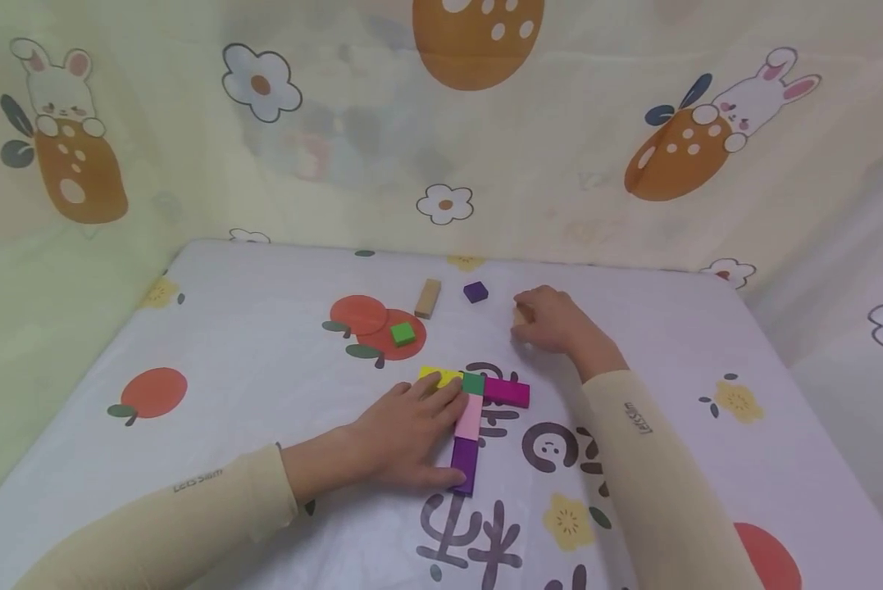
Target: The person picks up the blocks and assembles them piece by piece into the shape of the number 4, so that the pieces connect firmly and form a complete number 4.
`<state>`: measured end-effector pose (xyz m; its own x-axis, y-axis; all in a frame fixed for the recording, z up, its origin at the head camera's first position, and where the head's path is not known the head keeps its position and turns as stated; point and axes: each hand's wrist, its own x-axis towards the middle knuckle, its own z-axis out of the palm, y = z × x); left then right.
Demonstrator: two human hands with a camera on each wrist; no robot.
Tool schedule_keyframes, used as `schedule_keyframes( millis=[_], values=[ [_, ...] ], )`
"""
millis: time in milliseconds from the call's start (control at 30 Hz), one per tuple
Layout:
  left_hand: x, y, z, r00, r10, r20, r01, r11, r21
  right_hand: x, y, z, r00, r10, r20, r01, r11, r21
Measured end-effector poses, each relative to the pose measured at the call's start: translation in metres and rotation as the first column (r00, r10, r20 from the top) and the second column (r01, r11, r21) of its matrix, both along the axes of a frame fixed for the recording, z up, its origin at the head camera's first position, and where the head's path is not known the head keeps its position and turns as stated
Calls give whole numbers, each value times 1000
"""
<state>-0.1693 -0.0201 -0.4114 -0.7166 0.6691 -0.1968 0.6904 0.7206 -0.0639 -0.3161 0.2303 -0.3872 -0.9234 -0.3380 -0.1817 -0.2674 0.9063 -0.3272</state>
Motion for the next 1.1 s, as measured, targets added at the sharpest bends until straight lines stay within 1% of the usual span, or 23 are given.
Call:
schedule_keyframes(
  millis=[133,333,467,600,867,1100],
  values=[
    [0,-1,-1,1000,-2,-5,2,1000,-2,4,-4,5,999,23,-24,-23,1000,-4],
    [0,-1,-1,1000,-2,-7,2,1000,3,14,-11,9,999,30,-23,-31,999,-11],
    [0,-2,-2,1000,0,-5,0,1000,10,20,-15,9,997,56,-53,-57,998,-7],
    [0,-2,-3,1000,5,5,-5,1000,23,27,-20,7,995,76,-65,-77,997,-4],
    [1,-2,-2,1000,15,25,-15,1000,27,40,-30,6,995,82,-60,-82,997,2],
    [1,-2,-1,1000,6,14,-6,1000,13,47,-36,3,992,115,-57,-114,993,9]
  ],
)
